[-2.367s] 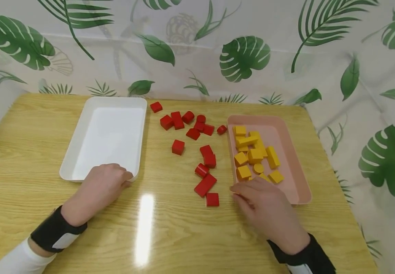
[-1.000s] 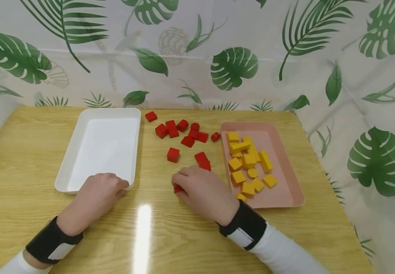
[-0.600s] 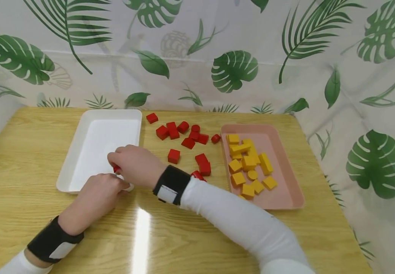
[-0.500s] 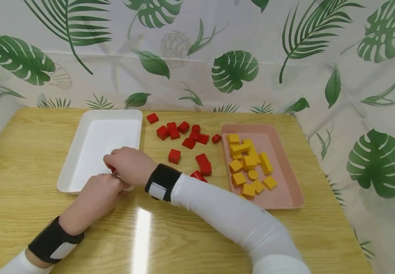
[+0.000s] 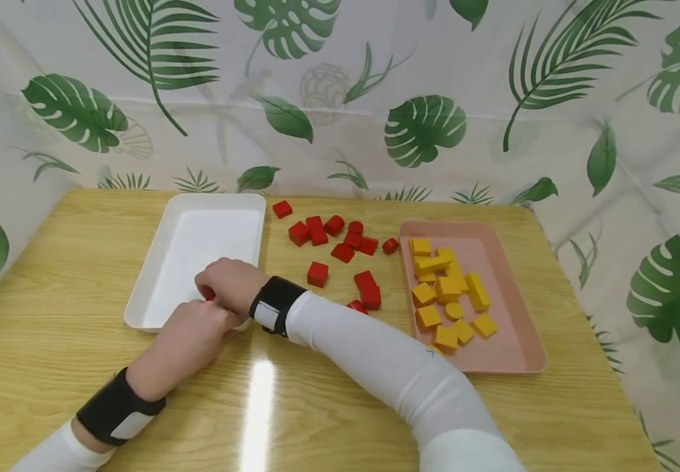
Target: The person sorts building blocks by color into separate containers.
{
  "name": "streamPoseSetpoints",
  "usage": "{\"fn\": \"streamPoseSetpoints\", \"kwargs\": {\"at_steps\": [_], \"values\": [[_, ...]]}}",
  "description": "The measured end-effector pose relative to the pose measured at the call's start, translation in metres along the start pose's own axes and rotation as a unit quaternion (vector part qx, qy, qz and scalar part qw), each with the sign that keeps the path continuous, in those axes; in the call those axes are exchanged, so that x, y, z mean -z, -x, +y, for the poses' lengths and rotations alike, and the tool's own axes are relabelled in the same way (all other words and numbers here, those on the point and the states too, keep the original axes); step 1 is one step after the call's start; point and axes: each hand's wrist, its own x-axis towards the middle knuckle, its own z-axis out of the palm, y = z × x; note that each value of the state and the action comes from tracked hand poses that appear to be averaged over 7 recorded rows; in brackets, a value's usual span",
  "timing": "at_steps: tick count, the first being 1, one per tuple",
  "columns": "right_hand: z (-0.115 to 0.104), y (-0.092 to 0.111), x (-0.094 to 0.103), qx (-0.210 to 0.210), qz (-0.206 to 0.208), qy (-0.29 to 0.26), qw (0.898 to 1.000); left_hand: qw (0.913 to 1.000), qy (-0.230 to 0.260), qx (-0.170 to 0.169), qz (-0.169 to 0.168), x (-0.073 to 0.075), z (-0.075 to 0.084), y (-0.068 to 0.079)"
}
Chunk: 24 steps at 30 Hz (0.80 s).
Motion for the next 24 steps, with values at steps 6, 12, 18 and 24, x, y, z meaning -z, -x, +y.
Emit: {"fn": "streamPoseSetpoints", "kwargs": {"at_steps": [6,12,18,24], "values": [[0.003,0.003,0.009,-0.021,-0.011,-0.008,1.000,1.0000,-0.002,0.002,-0.003,0.002,0.000,-0.002],[0.019,0.020,0.035,-0.087,-0.002,-0.015,0.996,0.9986,0.000,0.016,-0.051,0.003,0.001,-0.004],[0.044,0.045,0.048,-0.163,0.017,-0.014,0.986,0.9968,0.007,0.035,-0.072,0.003,0.003,-0.005],[0.070,0.069,0.043,-0.198,-0.010,0.023,0.980,0.9966,0.016,0.035,-0.073,0.003,0.004,-0.005]]}}
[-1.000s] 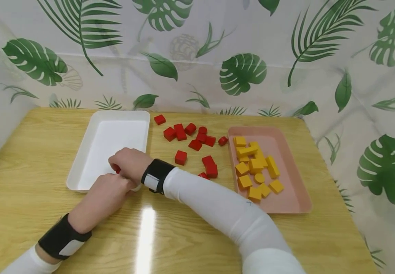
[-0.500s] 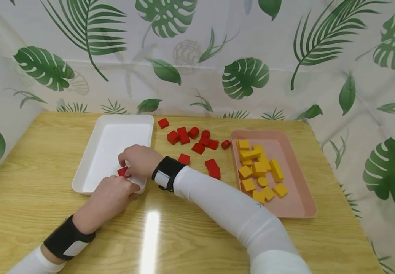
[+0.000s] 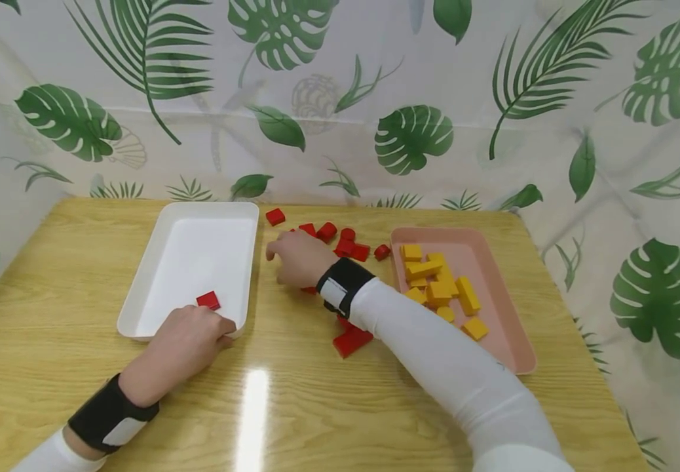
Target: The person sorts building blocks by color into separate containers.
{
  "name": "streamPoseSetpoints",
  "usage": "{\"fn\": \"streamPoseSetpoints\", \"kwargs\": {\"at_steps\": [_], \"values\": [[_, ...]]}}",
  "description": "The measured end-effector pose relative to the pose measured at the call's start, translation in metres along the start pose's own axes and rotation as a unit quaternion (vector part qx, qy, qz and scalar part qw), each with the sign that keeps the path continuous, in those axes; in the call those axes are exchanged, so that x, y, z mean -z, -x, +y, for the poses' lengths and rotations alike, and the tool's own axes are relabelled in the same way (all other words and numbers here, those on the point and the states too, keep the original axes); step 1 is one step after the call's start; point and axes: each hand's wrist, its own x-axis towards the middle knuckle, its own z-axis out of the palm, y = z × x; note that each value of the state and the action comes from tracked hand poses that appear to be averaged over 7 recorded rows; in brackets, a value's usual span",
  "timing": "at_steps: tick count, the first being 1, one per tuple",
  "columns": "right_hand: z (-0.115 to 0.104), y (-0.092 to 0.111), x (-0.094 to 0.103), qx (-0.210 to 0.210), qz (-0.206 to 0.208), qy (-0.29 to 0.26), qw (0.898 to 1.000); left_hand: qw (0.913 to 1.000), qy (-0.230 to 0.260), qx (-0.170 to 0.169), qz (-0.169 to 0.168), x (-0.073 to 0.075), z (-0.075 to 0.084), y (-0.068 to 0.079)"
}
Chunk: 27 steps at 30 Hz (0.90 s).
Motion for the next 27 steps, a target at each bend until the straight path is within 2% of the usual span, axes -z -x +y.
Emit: {"fn": "streamPoseSetpoints", "kwargs": {"at_steps": [3,9,27], "values": [[0.011,0.008,-0.006,-0.011,-0.023,0.019,0.999,1.0000,0.003,-0.001,0.000,-0.001,0.001,0.001],[0.022,0.020,-0.012,-0.018,-0.043,0.006,0.999,0.9999,0.004,-0.005,0.014,-0.003,0.000,0.001],[0.022,0.029,-0.003,-0.020,-0.042,0.020,0.999,0.9999,0.006,-0.002,0.016,-0.002,0.001,0.001]]}}
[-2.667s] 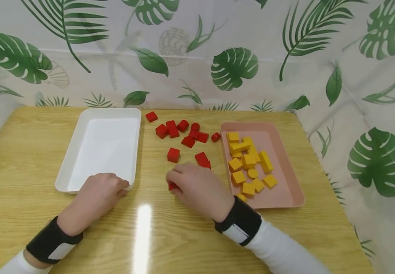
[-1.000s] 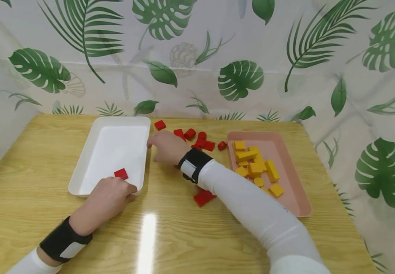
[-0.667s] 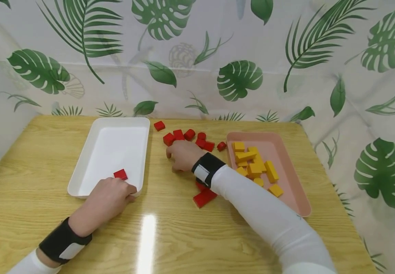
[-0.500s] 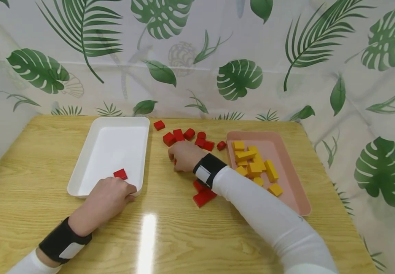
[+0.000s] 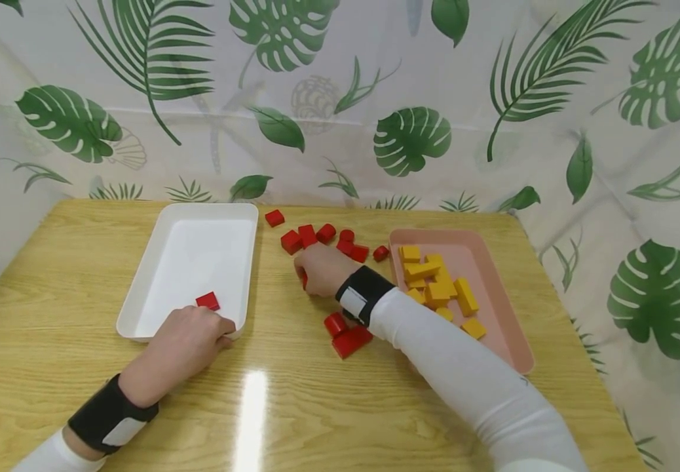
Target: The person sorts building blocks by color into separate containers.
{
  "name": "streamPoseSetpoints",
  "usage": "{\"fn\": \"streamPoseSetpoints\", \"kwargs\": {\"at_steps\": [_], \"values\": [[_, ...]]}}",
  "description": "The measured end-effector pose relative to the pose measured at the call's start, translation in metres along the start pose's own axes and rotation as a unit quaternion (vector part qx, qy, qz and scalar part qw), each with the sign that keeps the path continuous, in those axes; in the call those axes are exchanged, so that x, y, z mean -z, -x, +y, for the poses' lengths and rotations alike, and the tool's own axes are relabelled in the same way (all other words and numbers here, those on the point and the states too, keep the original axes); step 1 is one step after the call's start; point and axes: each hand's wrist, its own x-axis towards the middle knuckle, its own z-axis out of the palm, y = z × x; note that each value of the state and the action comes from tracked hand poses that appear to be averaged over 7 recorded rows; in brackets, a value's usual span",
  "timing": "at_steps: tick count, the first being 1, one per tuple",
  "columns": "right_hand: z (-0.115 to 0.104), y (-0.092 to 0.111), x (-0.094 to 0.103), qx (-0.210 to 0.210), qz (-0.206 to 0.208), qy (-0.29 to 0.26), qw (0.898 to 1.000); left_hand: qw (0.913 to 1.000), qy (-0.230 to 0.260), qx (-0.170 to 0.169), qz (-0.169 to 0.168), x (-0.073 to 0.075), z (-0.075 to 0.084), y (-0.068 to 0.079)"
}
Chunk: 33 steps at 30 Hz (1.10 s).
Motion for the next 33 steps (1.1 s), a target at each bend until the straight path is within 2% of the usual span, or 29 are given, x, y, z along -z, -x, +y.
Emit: {"fn": "streamPoseSetpoints", "kwargs": {"at_steps": [5,12,18,24,33], "values": [[-0.010,-0.006,0.009,0.009,0.026,0.003,1.000,1.0000,-0.003,0.001,-0.009,0.002,-0.001,0.000],[-0.037,-0.018,0.025,0.019,0.058,0.004,0.998,0.9998,-0.005,0.005,-0.019,0.004,-0.002,0.000],[-0.067,-0.026,0.031,0.057,0.067,0.002,0.996,0.9996,-0.005,0.009,-0.025,0.006,-0.002,-0.002],[-0.089,-0.034,0.025,0.096,0.056,-0.008,0.994,0.9997,-0.002,0.008,-0.025,0.007,-0.002,-0.003],[-0.102,-0.042,0.003,0.129,0.017,0.024,0.991,0.9998,-0.010,0.003,-0.019,0.006,-0.002,-0.003]]}}
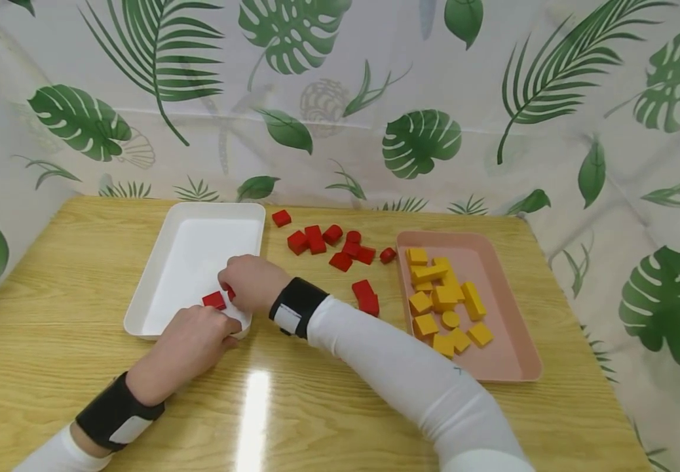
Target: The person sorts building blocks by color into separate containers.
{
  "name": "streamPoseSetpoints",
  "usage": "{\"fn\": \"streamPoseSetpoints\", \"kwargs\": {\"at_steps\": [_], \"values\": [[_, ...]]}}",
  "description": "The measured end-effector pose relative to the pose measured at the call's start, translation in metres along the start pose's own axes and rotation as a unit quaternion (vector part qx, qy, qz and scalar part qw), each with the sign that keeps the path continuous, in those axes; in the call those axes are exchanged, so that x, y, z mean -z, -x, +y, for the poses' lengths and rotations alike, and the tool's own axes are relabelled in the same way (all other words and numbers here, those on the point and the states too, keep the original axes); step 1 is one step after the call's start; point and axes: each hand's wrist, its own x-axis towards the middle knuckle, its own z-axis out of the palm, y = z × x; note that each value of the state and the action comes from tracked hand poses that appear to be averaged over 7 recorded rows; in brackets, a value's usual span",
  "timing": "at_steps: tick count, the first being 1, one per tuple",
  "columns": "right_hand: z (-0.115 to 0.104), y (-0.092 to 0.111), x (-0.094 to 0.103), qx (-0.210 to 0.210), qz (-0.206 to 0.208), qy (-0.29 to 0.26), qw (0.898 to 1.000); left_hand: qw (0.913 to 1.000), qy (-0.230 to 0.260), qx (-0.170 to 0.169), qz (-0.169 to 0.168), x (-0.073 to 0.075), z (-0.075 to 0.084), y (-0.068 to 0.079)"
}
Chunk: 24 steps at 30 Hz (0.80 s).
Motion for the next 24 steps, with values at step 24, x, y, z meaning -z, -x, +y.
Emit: {"fn": "streamPoseSetpoints", "kwargs": {"at_steps": [24], "values": [[0.013,0.006,0.005,0.015,-0.018,-0.057,0.998,1.0000,-0.003,-0.005,0.003,-0.001,0.001,-0.001]]}}
